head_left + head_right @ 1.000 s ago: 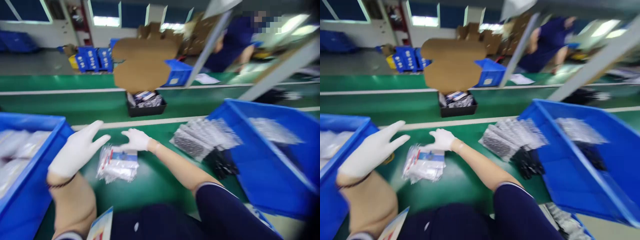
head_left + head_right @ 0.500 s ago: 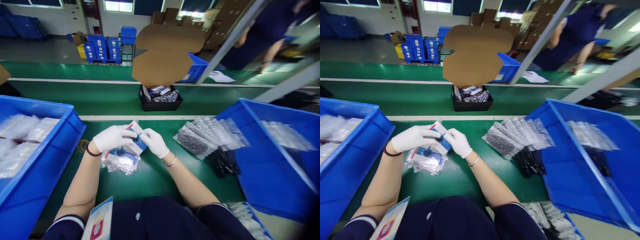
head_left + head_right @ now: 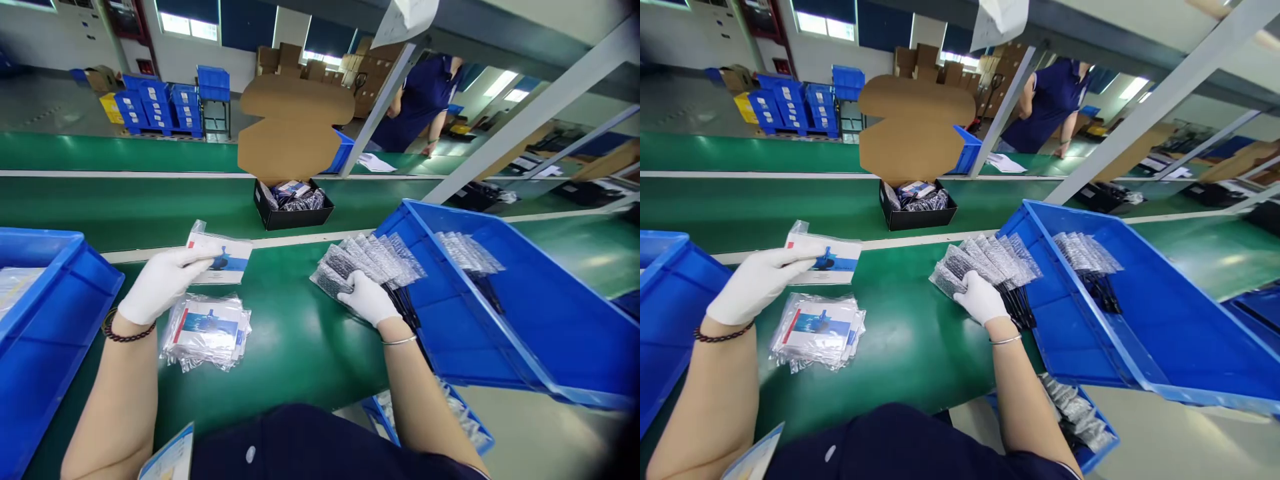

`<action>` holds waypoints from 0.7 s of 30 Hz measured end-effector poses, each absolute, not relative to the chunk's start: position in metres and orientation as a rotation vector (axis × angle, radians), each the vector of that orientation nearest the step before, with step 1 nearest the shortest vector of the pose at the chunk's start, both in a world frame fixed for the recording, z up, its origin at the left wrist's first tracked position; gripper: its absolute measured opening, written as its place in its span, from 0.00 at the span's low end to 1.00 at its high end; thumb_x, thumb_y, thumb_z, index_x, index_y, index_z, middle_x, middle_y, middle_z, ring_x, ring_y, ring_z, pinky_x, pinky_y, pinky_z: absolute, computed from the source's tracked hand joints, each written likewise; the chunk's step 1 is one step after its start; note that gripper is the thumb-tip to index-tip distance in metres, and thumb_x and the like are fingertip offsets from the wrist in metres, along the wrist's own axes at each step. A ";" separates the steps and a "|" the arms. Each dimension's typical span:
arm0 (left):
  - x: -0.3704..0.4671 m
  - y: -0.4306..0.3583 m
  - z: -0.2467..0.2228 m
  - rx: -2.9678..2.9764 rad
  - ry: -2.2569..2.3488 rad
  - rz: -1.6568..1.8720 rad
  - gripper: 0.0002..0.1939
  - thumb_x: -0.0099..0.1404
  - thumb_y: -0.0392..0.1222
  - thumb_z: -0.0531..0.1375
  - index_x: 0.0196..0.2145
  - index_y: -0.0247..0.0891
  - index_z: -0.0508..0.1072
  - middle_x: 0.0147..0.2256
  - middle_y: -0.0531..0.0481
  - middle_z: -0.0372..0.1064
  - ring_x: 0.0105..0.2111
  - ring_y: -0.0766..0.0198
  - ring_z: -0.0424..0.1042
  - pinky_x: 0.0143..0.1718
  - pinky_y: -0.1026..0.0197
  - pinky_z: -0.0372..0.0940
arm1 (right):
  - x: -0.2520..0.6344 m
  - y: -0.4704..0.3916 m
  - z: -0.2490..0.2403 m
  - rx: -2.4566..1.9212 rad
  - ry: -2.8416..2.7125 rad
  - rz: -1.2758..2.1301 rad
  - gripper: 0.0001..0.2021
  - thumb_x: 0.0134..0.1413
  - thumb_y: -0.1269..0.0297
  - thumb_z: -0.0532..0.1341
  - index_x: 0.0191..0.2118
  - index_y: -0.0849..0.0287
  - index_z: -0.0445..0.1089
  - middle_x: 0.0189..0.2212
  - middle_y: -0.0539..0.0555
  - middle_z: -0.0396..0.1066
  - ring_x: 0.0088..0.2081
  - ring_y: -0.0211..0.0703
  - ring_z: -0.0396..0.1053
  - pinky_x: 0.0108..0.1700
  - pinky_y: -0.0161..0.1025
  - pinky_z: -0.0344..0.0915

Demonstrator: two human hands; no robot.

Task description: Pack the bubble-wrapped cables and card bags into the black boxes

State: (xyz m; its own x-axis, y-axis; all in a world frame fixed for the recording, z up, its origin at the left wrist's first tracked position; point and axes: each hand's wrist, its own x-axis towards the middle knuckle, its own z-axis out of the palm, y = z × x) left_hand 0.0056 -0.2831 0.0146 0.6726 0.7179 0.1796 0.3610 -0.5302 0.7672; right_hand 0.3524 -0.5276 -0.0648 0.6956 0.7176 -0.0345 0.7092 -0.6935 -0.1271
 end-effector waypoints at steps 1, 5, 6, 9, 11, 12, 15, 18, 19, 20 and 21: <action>0.012 -0.285 0.016 2.143 0.836 0.613 0.18 0.62 0.56 0.58 0.44 0.46 0.78 0.47 0.54 0.74 0.49 0.54 0.70 0.55 0.56 0.61 | 0.348 -0.526 -0.062 -2.745 -1.146 0.245 0.24 0.45 0.59 0.65 0.50 0.60 0.67 0.32 0.59 0.71 0.36 0.55 0.71 0.40 0.48 0.65; 0.052 -0.300 0.011 2.039 0.749 0.483 0.21 0.62 0.59 0.57 0.42 0.43 0.79 0.43 0.51 0.76 0.46 0.52 0.71 0.52 0.58 0.62 | 0.324 -0.493 -0.030 -2.232 -1.124 0.372 0.38 0.53 0.53 0.61 0.67 0.56 0.48 0.50 0.58 0.69 0.50 0.55 0.69 0.53 0.50 0.63; 0.062 -0.304 0.007 1.991 0.695 0.464 0.22 0.62 0.60 0.56 0.41 0.41 0.79 0.42 0.50 0.76 0.46 0.52 0.71 0.53 0.58 0.62 | 0.315 -0.479 -0.020 -2.045 -1.144 0.378 0.37 0.55 0.52 0.59 0.67 0.56 0.48 0.56 0.58 0.65 0.56 0.54 0.64 0.58 0.49 0.60; 0.087 -0.315 -0.008 1.737 0.510 0.484 0.23 0.63 0.59 0.56 0.40 0.38 0.79 0.42 0.48 0.76 0.47 0.51 0.71 0.54 0.57 0.61 | 0.285 -0.432 0.002 -1.581 -1.197 0.497 0.32 0.58 0.52 0.57 0.65 0.55 0.53 0.64 0.54 0.54 0.64 0.48 0.52 0.65 0.45 0.49; 0.094 -0.314 -0.019 1.460 0.436 0.558 0.22 0.63 0.57 0.58 0.41 0.36 0.79 0.43 0.46 0.75 0.48 0.51 0.70 0.54 0.55 0.61 | 0.266 -0.406 0.009 -1.409 -1.273 0.627 0.31 0.57 0.51 0.58 0.64 0.55 0.56 0.65 0.53 0.52 0.65 0.48 0.49 0.66 0.46 0.46; 0.094 -0.311 -0.023 1.304 0.419 0.604 0.21 0.62 0.55 0.59 0.42 0.35 0.78 0.44 0.45 0.75 0.48 0.51 0.71 0.54 0.54 0.62 | 0.258 -0.396 0.011 -1.354 -1.336 0.697 0.33 0.55 0.50 0.61 0.64 0.54 0.56 0.65 0.54 0.51 0.66 0.50 0.48 0.67 0.47 0.46; 0.086 -0.296 -0.033 0.913 0.393 0.699 0.20 0.60 0.50 0.63 0.45 0.34 0.77 0.45 0.43 0.74 0.47 0.53 0.71 0.55 0.53 0.62 | 0.243 -0.377 0.007 -1.267 -1.541 0.858 0.43 0.46 0.52 0.68 0.66 0.53 0.51 0.66 0.55 0.47 0.65 0.53 0.48 0.65 0.50 0.51; 0.075 -0.285 -0.039 0.856 0.414 0.735 0.19 0.59 0.48 0.64 0.44 0.34 0.77 0.45 0.43 0.74 0.47 0.54 0.71 0.55 0.53 0.62 | 0.236 -0.367 -0.001 -1.305 -1.549 0.839 0.28 0.53 0.54 0.63 0.59 0.55 0.60 0.58 0.58 0.61 0.56 0.50 0.63 0.57 0.48 0.61; 0.073 -0.284 -0.040 0.912 0.441 0.746 0.19 0.59 0.49 0.64 0.43 0.33 0.77 0.45 0.43 0.74 0.48 0.54 0.71 0.55 0.53 0.62 | 0.234 -0.365 -0.004 -1.332 -1.502 0.794 0.20 0.56 0.54 0.60 0.52 0.56 0.64 0.51 0.57 0.67 0.51 0.48 0.67 0.54 0.46 0.64; 0.072 -0.284 -0.040 0.987 0.478 0.751 0.19 0.59 0.49 0.64 0.42 0.33 0.78 0.44 0.43 0.75 0.47 0.53 0.71 0.54 0.54 0.62 | 0.234 -0.362 -0.008 -1.360 -1.447 0.746 0.15 0.57 0.54 0.58 0.45 0.57 0.66 0.44 0.55 0.70 0.45 0.46 0.69 0.50 0.45 0.65; 0.072 -0.286 -0.040 1.067 0.520 0.746 0.19 0.59 0.50 0.64 0.41 0.32 0.78 0.44 0.43 0.75 0.47 0.53 0.71 0.53 0.54 0.62 | 0.233 -0.360 -0.011 -1.387 -1.394 0.709 0.12 0.57 0.54 0.57 0.39 0.57 0.66 0.37 0.53 0.70 0.39 0.44 0.69 0.45 0.43 0.66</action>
State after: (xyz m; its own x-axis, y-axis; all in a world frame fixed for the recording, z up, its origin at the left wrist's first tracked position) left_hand 0.0723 -0.2855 -0.0403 0.6502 0.7593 -0.0286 -0.2901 0.2828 0.9143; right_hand 0.2332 -0.3604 -0.0106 0.1627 0.9564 0.2425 0.3677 0.1693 -0.9144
